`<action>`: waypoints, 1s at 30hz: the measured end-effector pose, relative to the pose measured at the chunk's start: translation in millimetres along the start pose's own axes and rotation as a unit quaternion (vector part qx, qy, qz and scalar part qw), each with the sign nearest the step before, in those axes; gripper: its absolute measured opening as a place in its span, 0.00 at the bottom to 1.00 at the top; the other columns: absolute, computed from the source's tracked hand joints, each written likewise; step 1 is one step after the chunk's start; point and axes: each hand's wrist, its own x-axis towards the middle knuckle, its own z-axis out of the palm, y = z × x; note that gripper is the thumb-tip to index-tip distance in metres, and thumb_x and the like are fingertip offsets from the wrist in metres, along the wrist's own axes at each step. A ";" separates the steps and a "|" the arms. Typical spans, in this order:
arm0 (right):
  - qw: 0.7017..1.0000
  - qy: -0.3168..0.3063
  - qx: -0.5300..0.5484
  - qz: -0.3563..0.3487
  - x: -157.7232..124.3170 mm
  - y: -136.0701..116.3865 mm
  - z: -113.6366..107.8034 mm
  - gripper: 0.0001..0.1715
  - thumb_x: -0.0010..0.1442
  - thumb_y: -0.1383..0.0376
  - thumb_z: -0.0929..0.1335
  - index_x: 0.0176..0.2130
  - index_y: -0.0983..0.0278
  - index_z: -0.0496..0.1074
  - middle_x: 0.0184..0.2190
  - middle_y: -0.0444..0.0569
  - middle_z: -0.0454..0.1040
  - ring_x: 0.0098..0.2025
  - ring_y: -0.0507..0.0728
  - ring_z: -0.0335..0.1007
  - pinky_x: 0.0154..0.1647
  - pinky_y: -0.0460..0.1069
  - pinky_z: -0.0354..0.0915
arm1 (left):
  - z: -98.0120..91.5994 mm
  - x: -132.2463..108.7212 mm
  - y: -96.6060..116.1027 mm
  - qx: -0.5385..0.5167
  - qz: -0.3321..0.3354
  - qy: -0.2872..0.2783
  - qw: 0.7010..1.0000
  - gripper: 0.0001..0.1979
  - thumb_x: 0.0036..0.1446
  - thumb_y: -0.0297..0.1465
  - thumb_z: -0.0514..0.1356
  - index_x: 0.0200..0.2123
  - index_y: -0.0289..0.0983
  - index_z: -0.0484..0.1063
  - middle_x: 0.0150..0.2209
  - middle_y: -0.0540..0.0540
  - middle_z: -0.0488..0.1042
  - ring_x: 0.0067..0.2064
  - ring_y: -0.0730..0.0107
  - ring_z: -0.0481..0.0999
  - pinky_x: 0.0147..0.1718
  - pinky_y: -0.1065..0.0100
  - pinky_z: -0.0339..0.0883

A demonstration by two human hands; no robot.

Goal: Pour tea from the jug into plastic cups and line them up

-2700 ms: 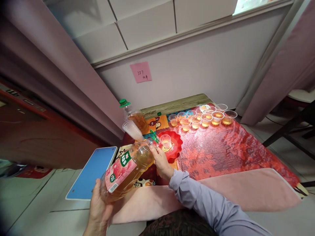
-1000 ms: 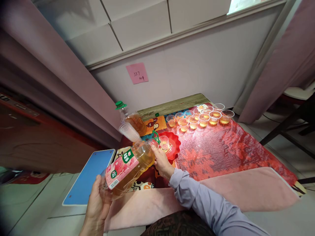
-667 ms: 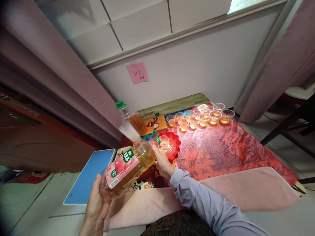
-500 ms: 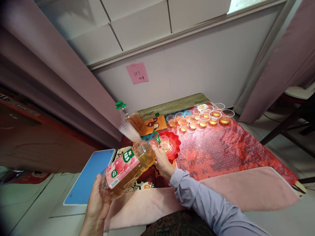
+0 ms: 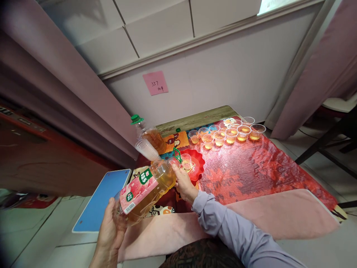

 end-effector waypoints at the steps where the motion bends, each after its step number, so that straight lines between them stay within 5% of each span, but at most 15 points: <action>1: 1.000 0.001 -0.001 0.000 -0.2 -0.2 0.0 0.28 0.58 0.40 0.79 0.42 0.61 0.84 0.35 0.49 0.86 0.33 0.56 0.79 0.23 0.45 0.62 | 0.3 -0.5 0.3 -0.001 -0.001 0.001 1.000 0.22 0.75 0.39 0.56 0.61 0.35 0.82 0.55 0.39 0.86 0.58 0.49 0.86 0.50 0.57 0.84; 8: 1.000 -0.004 -0.015 0.005 -2.8 -4.2 1.9 0.29 0.58 0.40 0.79 0.42 0.61 0.83 0.32 0.47 0.84 0.29 0.54 0.76 0.22 0.45 0.60 | -1.7 -0.3 0.2 0.013 0.001 0.002 1.000 0.24 0.75 0.39 0.55 0.65 0.37 0.79 0.56 0.38 0.86 0.60 0.49 0.84 0.58 0.52 0.81; 30: 1.000 0.004 -0.003 0.010 -5.1 -6.5 5.9 0.23 0.62 0.44 0.78 0.40 0.61 0.83 0.34 0.49 0.85 0.34 0.56 0.79 0.27 0.45 0.66 | -0.6 -4.7 2.7 0.017 -0.001 -0.002 1.000 0.25 0.75 0.38 0.54 0.67 0.36 0.77 0.54 0.38 0.87 0.54 0.50 0.88 0.53 0.54 0.83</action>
